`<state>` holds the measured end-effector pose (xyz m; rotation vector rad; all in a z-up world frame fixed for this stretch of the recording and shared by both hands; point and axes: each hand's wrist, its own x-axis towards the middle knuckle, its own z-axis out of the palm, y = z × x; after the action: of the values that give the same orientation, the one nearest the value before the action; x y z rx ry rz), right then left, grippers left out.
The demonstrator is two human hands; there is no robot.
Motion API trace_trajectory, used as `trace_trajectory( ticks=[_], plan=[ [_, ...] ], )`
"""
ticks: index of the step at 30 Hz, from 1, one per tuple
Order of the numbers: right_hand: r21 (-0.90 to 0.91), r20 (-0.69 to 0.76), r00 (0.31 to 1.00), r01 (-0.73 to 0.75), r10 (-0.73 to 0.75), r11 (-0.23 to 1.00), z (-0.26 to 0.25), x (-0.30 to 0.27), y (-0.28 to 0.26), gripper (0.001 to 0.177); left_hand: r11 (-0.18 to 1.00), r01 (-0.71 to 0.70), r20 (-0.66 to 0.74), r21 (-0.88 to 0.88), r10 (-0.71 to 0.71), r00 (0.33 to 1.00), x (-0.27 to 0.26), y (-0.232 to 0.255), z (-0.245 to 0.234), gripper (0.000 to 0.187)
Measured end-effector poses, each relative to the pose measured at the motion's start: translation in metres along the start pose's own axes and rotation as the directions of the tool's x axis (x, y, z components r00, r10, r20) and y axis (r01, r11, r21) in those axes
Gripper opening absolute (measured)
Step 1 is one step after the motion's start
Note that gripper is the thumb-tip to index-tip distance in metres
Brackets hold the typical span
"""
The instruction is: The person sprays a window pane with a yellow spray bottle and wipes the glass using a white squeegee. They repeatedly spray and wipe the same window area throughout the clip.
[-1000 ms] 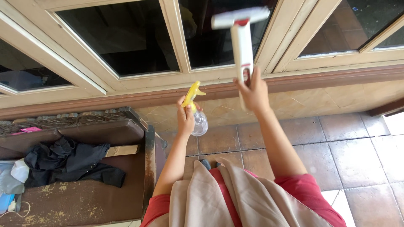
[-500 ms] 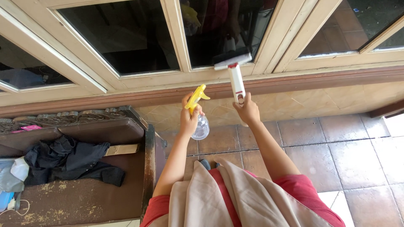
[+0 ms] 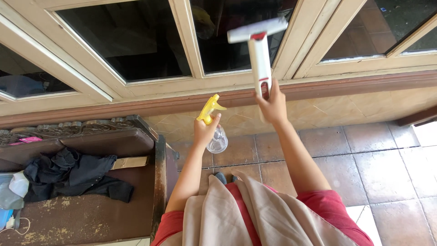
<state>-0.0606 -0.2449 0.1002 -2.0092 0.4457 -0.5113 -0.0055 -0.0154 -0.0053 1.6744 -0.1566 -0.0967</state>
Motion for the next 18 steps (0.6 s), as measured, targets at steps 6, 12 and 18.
trace_trajectory(
  ticks=[6, 12, 18],
  plan=[
    [-0.118, 0.137, 0.99, -0.019, 0.035, 0.993, 0.0, 0.025, 0.013, 0.043, 0.995, -0.086, -0.036, -0.041, 0.085, 0.996, -0.016, 0.07, 0.0, 0.031],
    [-0.386, 0.126, 0.97, -0.144, 0.206, 0.911, 0.031, 0.009, 0.069, 0.05, 0.991, -0.079, -0.076, -0.111, 0.071, 0.995, 0.01, -0.005, 0.0, 0.029],
    [-0.311, 0.238, 0.908, -0.265, 0.344, 0.913, 0.035, -0.002, 0.119, 0.059, 0.99, -0.109, -0.07, -0.088, 0.103, 0.992, -0.014, 0.074, -0.002, 0.023]
  ],
)
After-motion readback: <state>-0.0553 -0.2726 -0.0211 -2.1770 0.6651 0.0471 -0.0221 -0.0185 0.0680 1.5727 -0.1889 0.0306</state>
